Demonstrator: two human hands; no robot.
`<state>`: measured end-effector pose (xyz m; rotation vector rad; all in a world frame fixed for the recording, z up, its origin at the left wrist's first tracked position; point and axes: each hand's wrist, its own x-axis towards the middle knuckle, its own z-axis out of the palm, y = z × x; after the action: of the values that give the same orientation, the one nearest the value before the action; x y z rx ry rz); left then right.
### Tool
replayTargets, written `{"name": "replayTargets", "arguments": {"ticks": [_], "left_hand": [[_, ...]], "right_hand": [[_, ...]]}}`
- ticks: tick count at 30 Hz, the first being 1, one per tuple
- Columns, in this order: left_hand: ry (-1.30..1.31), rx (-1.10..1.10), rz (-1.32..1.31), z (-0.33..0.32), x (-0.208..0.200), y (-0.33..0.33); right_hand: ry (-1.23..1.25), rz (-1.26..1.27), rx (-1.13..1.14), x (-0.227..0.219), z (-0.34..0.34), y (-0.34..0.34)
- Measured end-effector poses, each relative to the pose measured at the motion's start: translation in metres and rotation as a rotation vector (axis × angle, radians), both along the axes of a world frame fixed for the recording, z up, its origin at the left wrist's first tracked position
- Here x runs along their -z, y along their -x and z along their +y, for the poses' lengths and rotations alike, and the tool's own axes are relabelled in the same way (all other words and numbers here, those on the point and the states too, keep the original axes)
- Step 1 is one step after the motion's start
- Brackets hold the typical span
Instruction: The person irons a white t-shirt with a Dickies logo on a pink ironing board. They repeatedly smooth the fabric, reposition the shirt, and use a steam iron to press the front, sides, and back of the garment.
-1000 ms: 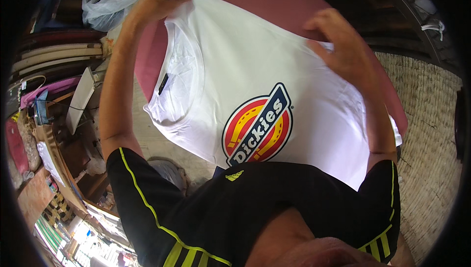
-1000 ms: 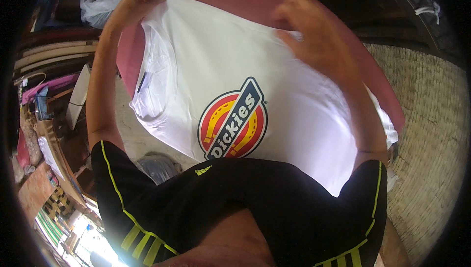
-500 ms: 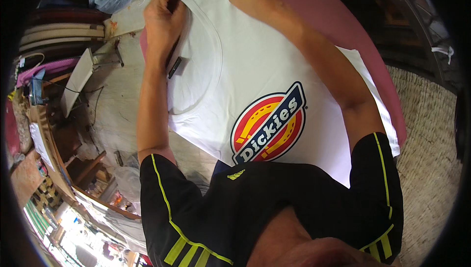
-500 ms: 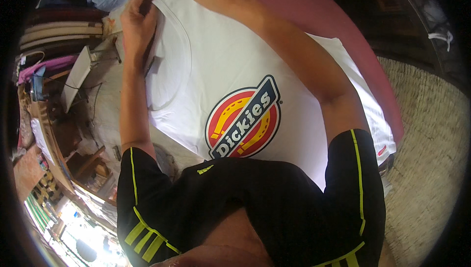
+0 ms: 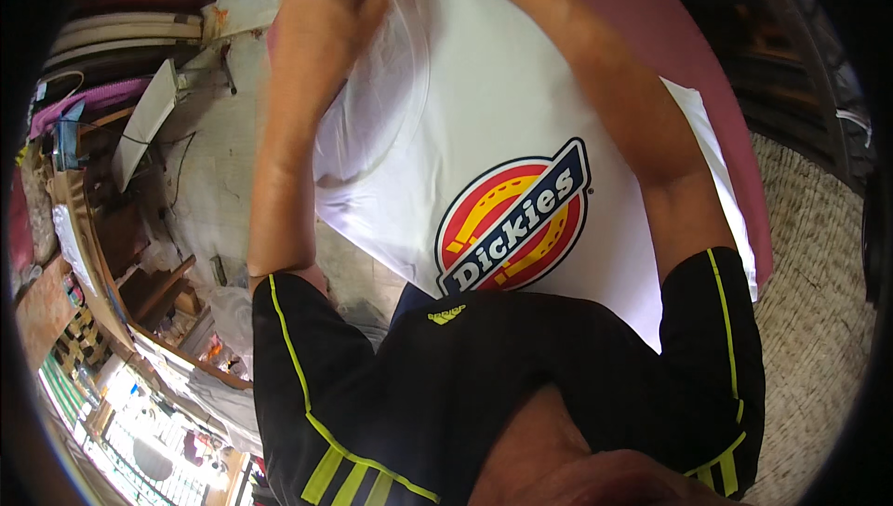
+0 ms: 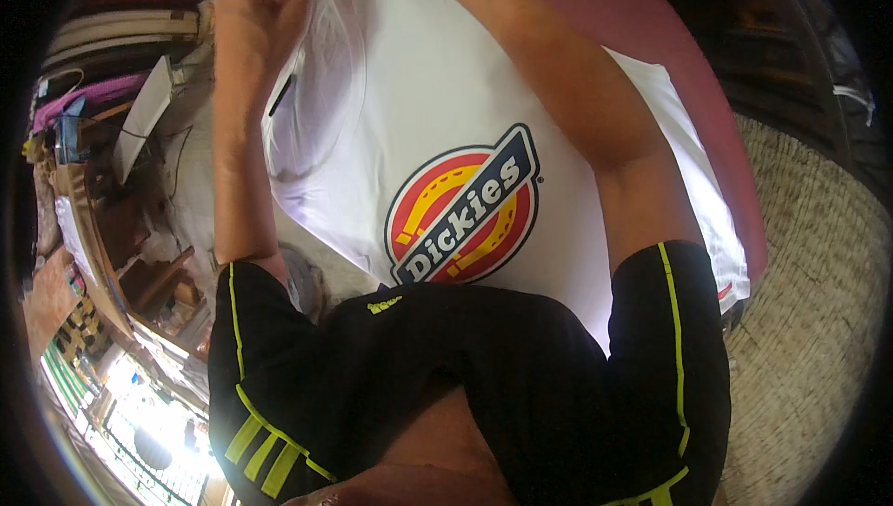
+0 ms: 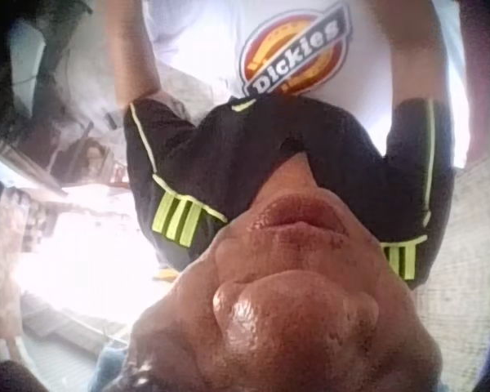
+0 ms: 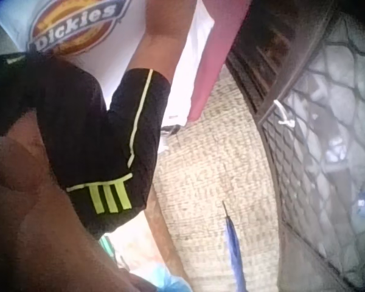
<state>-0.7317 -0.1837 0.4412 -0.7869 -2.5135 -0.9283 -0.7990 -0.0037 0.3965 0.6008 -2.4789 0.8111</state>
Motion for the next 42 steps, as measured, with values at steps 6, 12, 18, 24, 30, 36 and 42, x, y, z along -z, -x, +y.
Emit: {"name": "replayTargets", "arguments": {"ticks": [6, 12, 18, 24, 30, 36, 42], "left_hand": [[0.208, -0.175, 0.018, 0.052, 0.044, -0.033], [0.454, -0.175, -0.033, 0.008, 0.052, -0.018], [0.228, -0.02, -0.067, -0.017, 0.049, -0.004], [0.129, -0.126, 0.074, -0.028, 0.044, -0.107], [0.465, -0.154, -0.181, -0.045, 0.052, -0.141], [0.39, -0.259, -0.104, -0.059, 0.038, -0.107], [0.079, -0.354, -0.292, -0.082, 0.033, -0.076]], "right_hand": [[0.092, -0.031, -0.099, -0.003, 0.016, 0.01], [-0.176, 0.185, -0.276, -0.01, 0.005, -0.03], [-0.369, -0.128, -0.316, -0.009, 0.003, -0.091], [-0.519, -0.108, -0.271, -0.004, -0.001, -0.087], [-0.531, -0.09, -0.249, -0.007, -0.003, -0.09], [-0.55, -0.163, -0.235, -0.017, -0.008, -0.09], [-0.499, -0.142, -0.251, -0.016, -0.004, -0.088]]}}
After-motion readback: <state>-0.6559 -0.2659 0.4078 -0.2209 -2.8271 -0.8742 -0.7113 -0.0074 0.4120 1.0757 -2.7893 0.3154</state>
